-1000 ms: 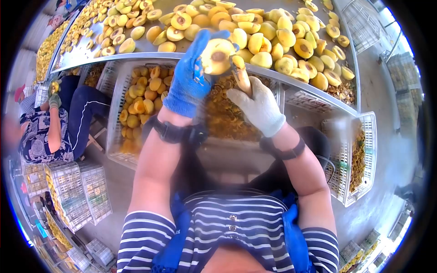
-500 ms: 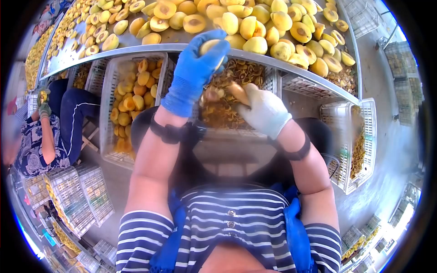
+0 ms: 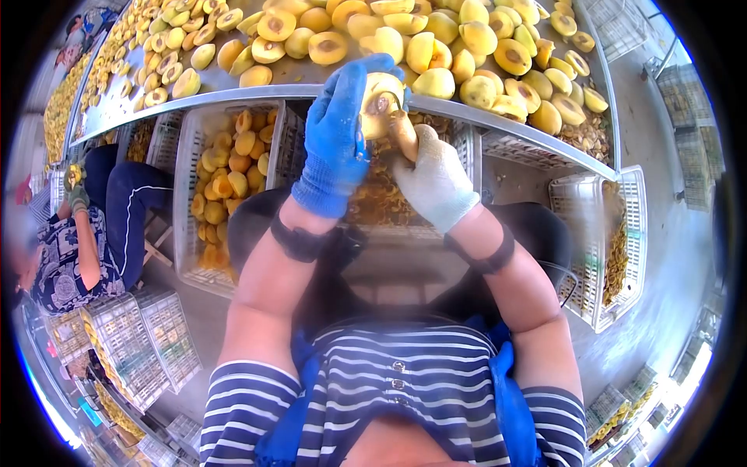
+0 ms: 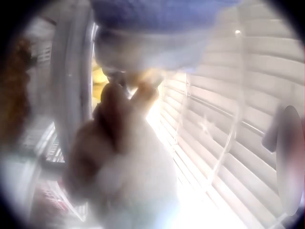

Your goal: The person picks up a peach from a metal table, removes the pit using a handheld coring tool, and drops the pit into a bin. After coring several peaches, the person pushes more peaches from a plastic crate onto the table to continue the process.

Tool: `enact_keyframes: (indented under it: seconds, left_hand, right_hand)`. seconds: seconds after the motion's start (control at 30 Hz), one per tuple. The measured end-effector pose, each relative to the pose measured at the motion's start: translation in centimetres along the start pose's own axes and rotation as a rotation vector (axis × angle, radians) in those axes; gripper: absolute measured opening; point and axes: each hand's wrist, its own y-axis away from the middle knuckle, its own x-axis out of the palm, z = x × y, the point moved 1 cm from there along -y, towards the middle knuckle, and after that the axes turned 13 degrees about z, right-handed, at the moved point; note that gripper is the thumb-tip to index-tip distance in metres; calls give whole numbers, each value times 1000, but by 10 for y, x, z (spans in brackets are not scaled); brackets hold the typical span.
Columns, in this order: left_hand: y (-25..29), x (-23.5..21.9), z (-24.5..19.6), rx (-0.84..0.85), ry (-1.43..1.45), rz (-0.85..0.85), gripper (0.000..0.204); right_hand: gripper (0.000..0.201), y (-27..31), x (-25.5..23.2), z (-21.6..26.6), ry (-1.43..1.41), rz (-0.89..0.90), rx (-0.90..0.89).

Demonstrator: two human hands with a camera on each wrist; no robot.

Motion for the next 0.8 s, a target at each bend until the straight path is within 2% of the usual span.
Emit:
enact_keyframes:
  seconds: [0.07, 0.1, 0.17, 0.27, 0.37, 0.43, 0.47, 0.5, 0.53, 0.6, 0.63, 0.7, 0.73, 0.8]
  left_hand:
    - [1, 5, -9, -87, 291, -201, 37]
    - [2, 4, -8, -89, 289, -205, 37]
    - [4, 1, -7, -47, 9, -162, 36]
    - [3, 1, -3, -66, 114, -259, 32]
    - [3, 1, -5, -77, 82, -297, 32]
    - [6, -1, -12, -60, 59, -251, 32]
    - [7, -3, -16, -41, 36, -201, 33]
    - [7, -5, -14, 13, -60, -122, 34]
    - [5, -7, -10, 19, -62, -116, 34]
    - [6, -8, 1, 20, 323, -109, 34]
    - [6, -10, 5, 18, 325, -111, 34]
    - [4, -12, 2, 85, -365, -105, 34]
    - [3, -7, -2, 84, -364, -104, 34]
    - [5, 6, -12, 58, -20, -230, 34]
  right_hand:
    - [26, -3, 4, 2, -8, -1, 10]
    - [26, -3, 6, 3, -41, 26, 13]
    - [26, -5, 10, 5, -77, 55, 17]
    - [25, -8, 14, 6, -127, 44, 26]
    - [26, -12, 14, 5, -95, 18, 26]
    - [24, -10, 11, 5, -291, 194, 53]
    - [24, -10, 12, 2, -291, 195, 50]
    - [24, -11, 14, -2, -106, 90, -34]
    - [23, -12, 14, -2, 79, -18, -115]
    - [23, -10, 12, 0, 40, -31, -94]
    - [23, -9, 11, 1, -1, -42, -73]
    - [23, -10, 12, -1, 6, -61, -74]
    - [23, -11, 12, -2, 13, -83, -76]
    - [22, -12, 9, -1, 33, -65, -35]
